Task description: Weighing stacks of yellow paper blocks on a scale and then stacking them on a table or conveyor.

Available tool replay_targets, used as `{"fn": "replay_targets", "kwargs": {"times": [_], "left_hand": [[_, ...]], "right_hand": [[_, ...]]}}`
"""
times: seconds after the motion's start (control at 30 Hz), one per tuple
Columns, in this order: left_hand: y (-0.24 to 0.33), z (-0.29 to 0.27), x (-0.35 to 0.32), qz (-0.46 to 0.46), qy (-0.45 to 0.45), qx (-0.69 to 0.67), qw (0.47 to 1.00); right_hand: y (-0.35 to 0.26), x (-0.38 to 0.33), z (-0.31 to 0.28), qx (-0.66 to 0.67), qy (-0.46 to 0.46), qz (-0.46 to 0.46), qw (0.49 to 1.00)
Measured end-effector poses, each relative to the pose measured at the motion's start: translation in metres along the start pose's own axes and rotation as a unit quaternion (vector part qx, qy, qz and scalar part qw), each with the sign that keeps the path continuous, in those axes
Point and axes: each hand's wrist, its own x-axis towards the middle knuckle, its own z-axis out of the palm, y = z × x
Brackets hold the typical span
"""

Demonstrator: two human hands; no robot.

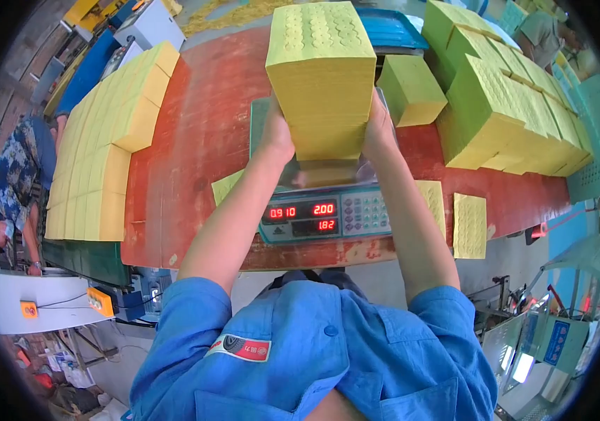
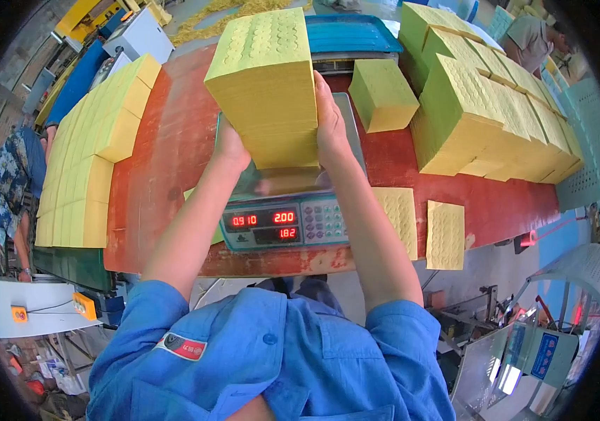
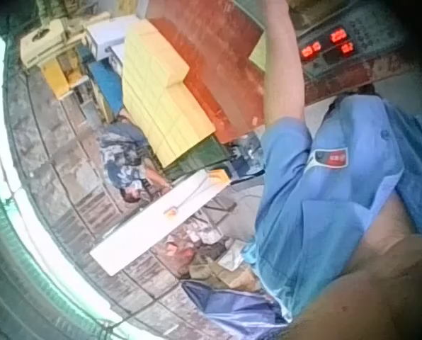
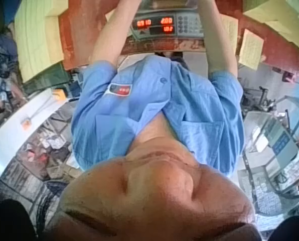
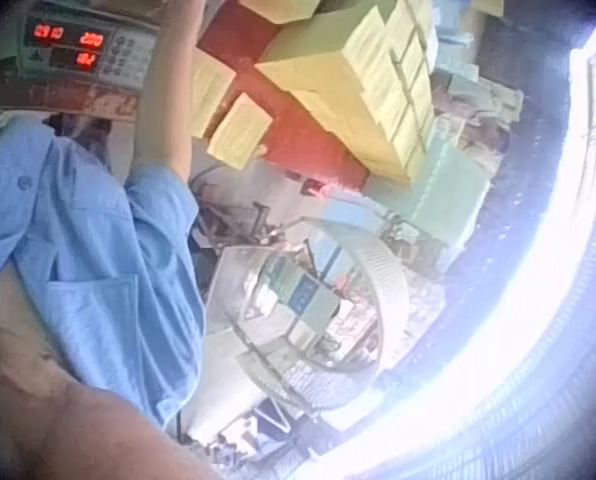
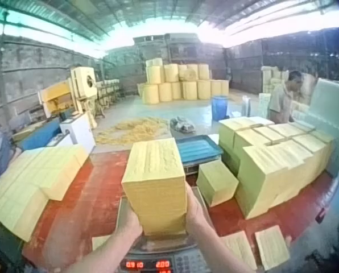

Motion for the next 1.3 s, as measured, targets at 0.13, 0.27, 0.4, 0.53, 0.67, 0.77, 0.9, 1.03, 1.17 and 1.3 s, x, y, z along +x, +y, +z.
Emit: {"fn": "replay_targets", "kwargs": {"times": [0.13,0.27,0.4,0.53,0.67,0.77,0.9,1.03,1.17,1.3], "left_hand": [[0.008,-0.002,-0.002,-0.007,0.016,-0.022,1.0],[0.021,0.026,-0.031,0.01,0.092,-0.047,0.995],[0.015,0.031,-0.1,0.021,0.074,-0.015,0.997],[0.008,0.06,-0.194,0.056,0.087,0.061,0.993],[0.024,0.027,-0.264,0.038,0.045,0.106,0.993],[0.04,-0.02,-0.306,0.022,0.096,0.136,0.986],[0.064,-0.066,-0.363,-0.016,0.166,0.178,0.97],[0.069,-0.086,-0.401,-0.078,0.172,0.175,0.966],[0.081,-0.077,-0.405,-0.044,0.094,0.14,0.985],[0.091,-0.076,-0.413,-0.028,0.067,0.138,0.988]], "right_hand": [[0.013,0.005,-0.002,0.058,0.015,-0.005,0.998],[0.016,-0.032,-0.008,0.052,-0.005,-0.025,0.998],[0.0,-0.1,0.009,0.048,0.041,-0.032,0.997],[-0.015,-0.179,0.023,0.0,0.06,-0.052,0.997],[-0.004,-0.267,0.037,-0.045,0.017,0.0,0.999],[0.035,-0.324,0.04,0.051,0.082,0.072,0.993],[0.056,-0.385,0.06,0.098,0.143,0.142,0.975],[0.062,-0.409,0.079,0.109,0.148,0.126,0.975],[0.059,-0.42,0.09,0.096,0.147,0.098,0.98],[0.055,-0.432,0.099,0.093,0.125,0.079,0.985]]}}
